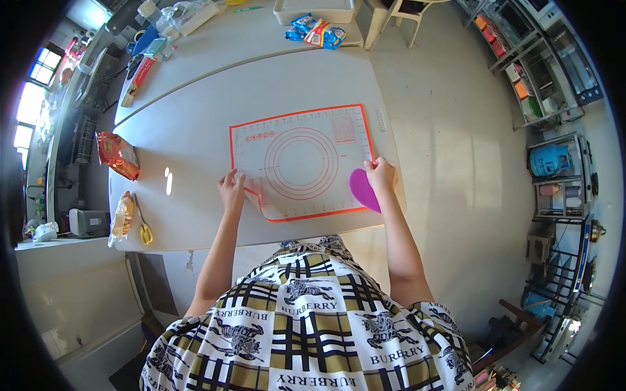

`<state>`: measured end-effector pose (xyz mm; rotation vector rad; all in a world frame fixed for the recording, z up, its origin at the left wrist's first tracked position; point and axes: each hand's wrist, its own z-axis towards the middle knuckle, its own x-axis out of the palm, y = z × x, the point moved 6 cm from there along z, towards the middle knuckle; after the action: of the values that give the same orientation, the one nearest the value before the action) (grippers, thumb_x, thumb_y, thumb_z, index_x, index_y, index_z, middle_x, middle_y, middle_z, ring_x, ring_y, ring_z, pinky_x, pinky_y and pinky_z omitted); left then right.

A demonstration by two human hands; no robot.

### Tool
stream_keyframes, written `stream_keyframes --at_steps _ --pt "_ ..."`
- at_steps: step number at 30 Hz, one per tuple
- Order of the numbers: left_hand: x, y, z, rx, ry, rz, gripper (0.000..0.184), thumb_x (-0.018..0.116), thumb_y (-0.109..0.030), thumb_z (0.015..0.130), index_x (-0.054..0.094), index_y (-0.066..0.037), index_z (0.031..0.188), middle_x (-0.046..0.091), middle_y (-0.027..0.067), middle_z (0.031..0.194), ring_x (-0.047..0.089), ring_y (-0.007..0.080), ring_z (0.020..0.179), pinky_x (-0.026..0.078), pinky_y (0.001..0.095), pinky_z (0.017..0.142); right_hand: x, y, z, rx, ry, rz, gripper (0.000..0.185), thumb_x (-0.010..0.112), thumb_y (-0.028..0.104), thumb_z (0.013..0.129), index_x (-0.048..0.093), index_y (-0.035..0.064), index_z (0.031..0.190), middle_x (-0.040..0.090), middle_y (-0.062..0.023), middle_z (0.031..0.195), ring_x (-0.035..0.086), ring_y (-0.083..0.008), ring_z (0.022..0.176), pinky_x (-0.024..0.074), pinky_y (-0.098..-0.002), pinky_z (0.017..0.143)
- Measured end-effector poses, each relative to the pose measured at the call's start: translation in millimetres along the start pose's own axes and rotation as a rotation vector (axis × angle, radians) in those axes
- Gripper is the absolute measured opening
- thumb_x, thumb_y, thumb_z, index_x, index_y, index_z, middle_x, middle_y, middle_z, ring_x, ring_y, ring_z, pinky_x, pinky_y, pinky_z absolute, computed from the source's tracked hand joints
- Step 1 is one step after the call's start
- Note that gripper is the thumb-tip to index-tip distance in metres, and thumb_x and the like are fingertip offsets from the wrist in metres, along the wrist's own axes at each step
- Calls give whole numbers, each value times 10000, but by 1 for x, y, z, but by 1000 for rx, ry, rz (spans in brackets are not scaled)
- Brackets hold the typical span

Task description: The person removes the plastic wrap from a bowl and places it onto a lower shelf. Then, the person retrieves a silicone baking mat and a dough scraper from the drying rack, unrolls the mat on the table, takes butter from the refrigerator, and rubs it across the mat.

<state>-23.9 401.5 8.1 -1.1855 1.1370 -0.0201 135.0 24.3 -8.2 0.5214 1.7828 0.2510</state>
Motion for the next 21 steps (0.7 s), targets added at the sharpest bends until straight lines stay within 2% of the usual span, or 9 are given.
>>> stream_keyframes --at_steps 4,11,13,14,15,16,18,20,21 --pt "1 10 1 97 107 146 374 541 -13 606 572 -26 978 445 161 1058 437 286 993 382 335 840 -1 0 2 24 -7 -4 256 594 353 704 561 98 703 600 -73 666 588 -238 667 447 -361 586" --pt "3 7 -1 134 48 120 420 536 -2 587 555 -10 1007 419 153 1132 423 286 1035 356 353 876 -4 2 3 11 -51 54 272 623 342 687 531 87 658 584 -55 629 573 -231 625 436 -356 559" --pt "-6 -36 -18 360 -52 467 411 530 -76 655 520 5 1058 400 174 1177 339 312 1125 262 453 930 -1 0 3 18 -65 76 277 628 342 684 527 85 658 582 -59 628 570 -231 618 435 -357 557" --pt "1 -34 -21 362 -49 463 411 530 -76 655 520 5 1058 400 174 1177 339 312 1125 262 453 930 -10 5 0 -78 -261 3 288 630 347 680 525 80 659 582 -72 635 567 -237 615 435 -357 559" --pt "16 -35 -25 488 -11 631 435 524 -159 691 492 -14 1100 350 170 1230 284 309 1169 206 492 944 -19 12 -6 -175 -458 -70 300 633 353 676 523 74 659 583 -85 642 564 -242 612 435 -356 561" --pt "28 -36 -29 614 25 800 469 518 -243 727 464 -33 1142 299 165 1282 228 306 1214 150 531 958 -18 13 -7 -176 -461 -69 300 633 353 676 523 74 659 583 -85 642 564 -242 612 435 -356 561" --pt "35 -51 -37 611 95 754 520 495 -304 742 412 -51 1188 250 162 1310 197 311 1228 121 559 951 -11 20 -7 -258 -360 172 310 634 338 674 531 54 741 574 -101 660 560 -233 600 436 -344 560" --pt "45 -58 -44 612 167 709 573 473 -366 757 359 -69 1234 200 159 1338 166 316 1243 92 587 945 18 30 -9 -215 26 422 313 628 288 681 528 44 849 563 -89 663 549 -203 584 433 -328 546" --pt "55 -54 -44 559 246 730 609 463 -391 762 299 -88 1265 174 154 1347 161 321 1243 85 602 935 21 38 -15 -215 22 427 313 628 288 681 528 44 849 563 -89 663 549 -203 584 433 -328 546"
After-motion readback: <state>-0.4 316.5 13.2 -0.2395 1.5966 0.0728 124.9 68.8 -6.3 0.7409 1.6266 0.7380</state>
